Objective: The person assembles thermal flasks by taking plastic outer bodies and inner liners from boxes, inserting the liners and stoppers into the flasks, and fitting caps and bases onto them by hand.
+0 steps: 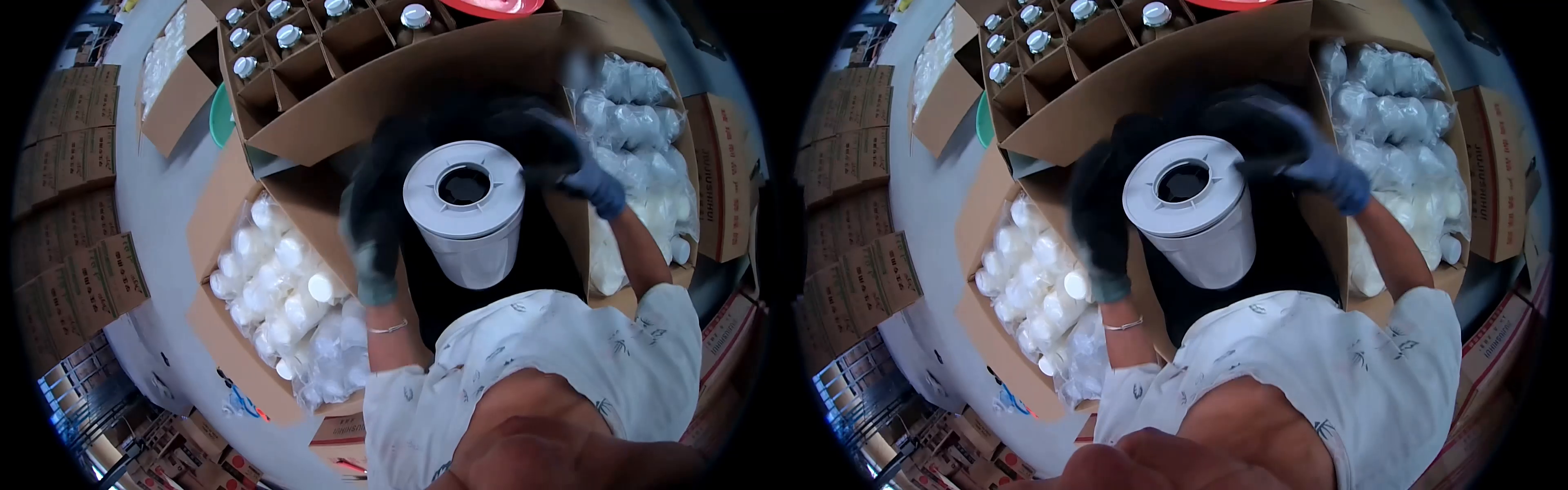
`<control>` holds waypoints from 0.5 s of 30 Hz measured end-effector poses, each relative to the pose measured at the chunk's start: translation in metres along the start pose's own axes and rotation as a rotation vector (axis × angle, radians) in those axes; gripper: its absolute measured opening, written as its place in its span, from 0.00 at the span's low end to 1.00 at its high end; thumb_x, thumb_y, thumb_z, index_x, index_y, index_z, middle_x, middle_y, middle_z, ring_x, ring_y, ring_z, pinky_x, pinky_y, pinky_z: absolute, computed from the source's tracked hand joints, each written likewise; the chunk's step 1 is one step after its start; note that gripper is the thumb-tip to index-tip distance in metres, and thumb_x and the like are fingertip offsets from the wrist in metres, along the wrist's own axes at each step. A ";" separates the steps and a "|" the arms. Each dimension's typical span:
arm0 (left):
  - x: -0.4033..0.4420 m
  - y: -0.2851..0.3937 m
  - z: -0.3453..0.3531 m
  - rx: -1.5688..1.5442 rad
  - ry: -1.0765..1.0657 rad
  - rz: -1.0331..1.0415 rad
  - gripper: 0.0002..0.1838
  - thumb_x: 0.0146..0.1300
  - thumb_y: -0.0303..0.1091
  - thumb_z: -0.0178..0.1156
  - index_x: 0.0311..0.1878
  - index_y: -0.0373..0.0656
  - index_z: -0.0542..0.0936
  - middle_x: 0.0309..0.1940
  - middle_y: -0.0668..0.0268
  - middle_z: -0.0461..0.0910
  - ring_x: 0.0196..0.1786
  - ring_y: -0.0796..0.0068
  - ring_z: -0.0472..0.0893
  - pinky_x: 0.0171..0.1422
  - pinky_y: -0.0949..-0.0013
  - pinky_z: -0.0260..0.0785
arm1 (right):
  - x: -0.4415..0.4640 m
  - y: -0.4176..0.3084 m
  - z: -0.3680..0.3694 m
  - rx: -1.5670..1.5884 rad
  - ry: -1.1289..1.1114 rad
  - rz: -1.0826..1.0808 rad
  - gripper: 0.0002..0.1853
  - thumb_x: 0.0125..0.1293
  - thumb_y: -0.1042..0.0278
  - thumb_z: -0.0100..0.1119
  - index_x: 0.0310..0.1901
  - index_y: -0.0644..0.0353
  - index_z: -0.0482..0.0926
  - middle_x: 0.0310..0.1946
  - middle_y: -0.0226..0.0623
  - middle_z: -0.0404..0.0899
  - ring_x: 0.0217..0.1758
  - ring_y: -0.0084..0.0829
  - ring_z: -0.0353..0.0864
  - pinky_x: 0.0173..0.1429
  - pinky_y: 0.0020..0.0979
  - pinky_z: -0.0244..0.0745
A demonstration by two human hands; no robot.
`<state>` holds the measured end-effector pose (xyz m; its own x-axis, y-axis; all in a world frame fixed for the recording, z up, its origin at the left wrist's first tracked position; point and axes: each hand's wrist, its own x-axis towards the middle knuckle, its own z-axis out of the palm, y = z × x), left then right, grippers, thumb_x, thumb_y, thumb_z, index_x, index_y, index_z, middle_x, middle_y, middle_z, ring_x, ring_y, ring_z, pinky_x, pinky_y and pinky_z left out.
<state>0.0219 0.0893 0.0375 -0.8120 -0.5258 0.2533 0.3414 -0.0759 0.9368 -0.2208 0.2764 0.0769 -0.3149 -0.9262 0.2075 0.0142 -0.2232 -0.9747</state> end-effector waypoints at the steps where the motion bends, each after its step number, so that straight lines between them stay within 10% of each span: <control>1: 0.011 0.010 0.015 0.147 -0.055 -0.104 0.34 0.59 0.48 0.61 0.65 0.37 0.70 0.65 0.54 0.70 0.68 0.57 0.68 0.73 0.58 0.57 | 0.010 -0.001 0.022 -0.112 -0.079 -0.005 0.24 0.61 0.66 0.65 0.58 0.64 0.75 0.61 0.43 0.73 0.65 0.37 0.71 0.71 0.35 0.64; 4: 0.054 0.034 0.016 0.385 -0.302 -0.122 0.50 0.44 0.53 0.72 0.69 0.37 0.67 0.69 0.52 0.66 0.75 0.54 0.60 0.76 0.58 0.50 | 0.044 0.002 0.029 -0.187 -0.064 -0.093 0.19 0.64 0.62 0.61 0.51 0.65 0.79 0.55 0.44 0.75 0.59 0.38 0.75 0.63 0.35 0.70; 10: 0.074 0.043 -0.011 0.389 -0.259 0.023 0.48 0.40 0.61 0.72 0.62 0.39 0.77 0.67 0.47 0.67 0.70 0.47 0.66 0.72 0.55 0.57 | 0.091 -0.010 0.038 -0.365 -0.168 -0.322 0.14 0.66 0.60 0.57 0.45 0.63 0.79 0.51 0.44 0.77 0.52 0.44 0.78 0.56 0.39 0.73; 12: 0.063 0.031 -0.017 0.318 -0.190 0.211 0.41 0.39 0.61 0.72 0.56 0.46 0.83 0.66 0.45 0.67 0.69 0.45 0.66 0.74 0.51 0.54 | 0.095 -0.007 0.043 -0.571 -0.279 -0.644 0.17 0.66 0.54 0.56 0.50 0.56 0.78 0.59 0.47 0.73 0.60 0.52 0.73 0.64 0.50 0.67; 15: 0.049 0.026 -0.018 0.434 -0.166 0.195 0.38 0.50 0.63 0.68 0.57 0.43 0.81 0.65 0.44 0.68 0.70 0.48 0.67 0.72 0.50 0.57 | 0.091 0.001 0.041 -0.578 -0.375 -0.540 0.28 0.62 0.49 0.60 0.60 0.56 0.74 0.66 0.51 0.65 0.68 0.52 0.66 0.71 0.50 0.59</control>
<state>-0.0006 0.0463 0.0702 -0.8290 -0.3509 0.4355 0.2946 0.3878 0.8734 -0.2107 0.1796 0.0986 0.1945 -0.7999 0.5678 -0.5624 -0.5652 -0.6036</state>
